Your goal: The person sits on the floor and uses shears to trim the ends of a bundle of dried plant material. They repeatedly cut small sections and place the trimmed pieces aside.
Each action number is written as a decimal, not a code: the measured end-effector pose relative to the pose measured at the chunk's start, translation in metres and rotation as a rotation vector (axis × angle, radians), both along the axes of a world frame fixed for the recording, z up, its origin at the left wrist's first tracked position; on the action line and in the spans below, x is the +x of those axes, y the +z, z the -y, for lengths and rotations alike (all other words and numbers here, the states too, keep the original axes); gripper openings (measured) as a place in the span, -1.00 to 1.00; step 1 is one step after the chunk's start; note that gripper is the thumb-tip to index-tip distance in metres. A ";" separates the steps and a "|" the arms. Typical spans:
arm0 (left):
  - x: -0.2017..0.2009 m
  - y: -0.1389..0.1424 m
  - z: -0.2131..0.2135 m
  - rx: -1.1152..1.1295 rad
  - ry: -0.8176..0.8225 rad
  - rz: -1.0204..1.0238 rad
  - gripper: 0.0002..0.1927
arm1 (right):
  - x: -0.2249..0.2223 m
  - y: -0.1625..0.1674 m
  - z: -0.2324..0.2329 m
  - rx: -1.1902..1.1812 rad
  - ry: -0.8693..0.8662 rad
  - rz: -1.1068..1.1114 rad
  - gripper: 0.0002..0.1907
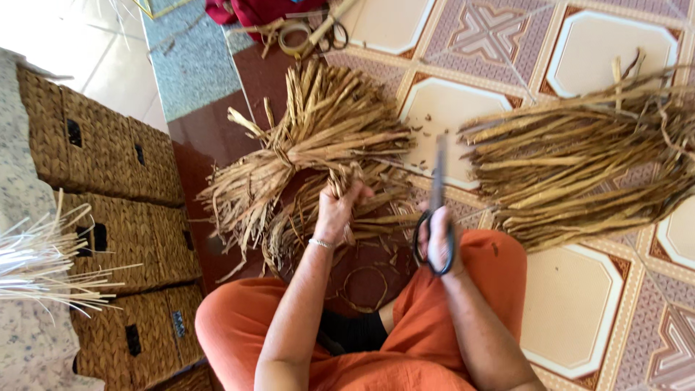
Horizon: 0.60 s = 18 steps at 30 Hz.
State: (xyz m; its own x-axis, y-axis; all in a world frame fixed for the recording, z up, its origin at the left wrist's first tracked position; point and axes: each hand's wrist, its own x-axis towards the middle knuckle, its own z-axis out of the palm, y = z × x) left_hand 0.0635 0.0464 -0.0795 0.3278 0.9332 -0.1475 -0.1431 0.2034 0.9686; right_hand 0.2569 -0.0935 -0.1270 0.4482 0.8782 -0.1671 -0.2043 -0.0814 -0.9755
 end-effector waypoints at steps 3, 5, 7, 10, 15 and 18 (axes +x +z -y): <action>0.005 0.004 -0.005 0.137 0.001 -0.241 -0.87 | 0.021 0.005 -0.001 0.079 -0.133 0.000 -0.12; 0.018 0.000 -0.003 0.282 -0.027 -0.475 -0.63 | 0.029 0.008 -0.001 0.096 -0.202 -0.067 -0.10; 0.033 -0.009 0.002 0.565 -0.093 -0.707 -0.59 | 0.033 0.012 -0.001 0.111 -0.248 -0.106 -0.08; 0.061 -0.028 0.015 0.708 -0.262 -1.009 -0.82 | 0.034 0.016 0.001 0.162 -0.271 -0.093 -0.08; 0.098 -0.045 0.032 0.575 -0.502 -1.326 -0.84 | 0.032 0.025 0.002 0.161 -0.281 -0.089 -0.11; 0.103 -0.049 0.041 0.640 -0.452 -1.382 -0.83 | 0.029 0.029 0.001 0.180 -0.276 -0.046 -0.14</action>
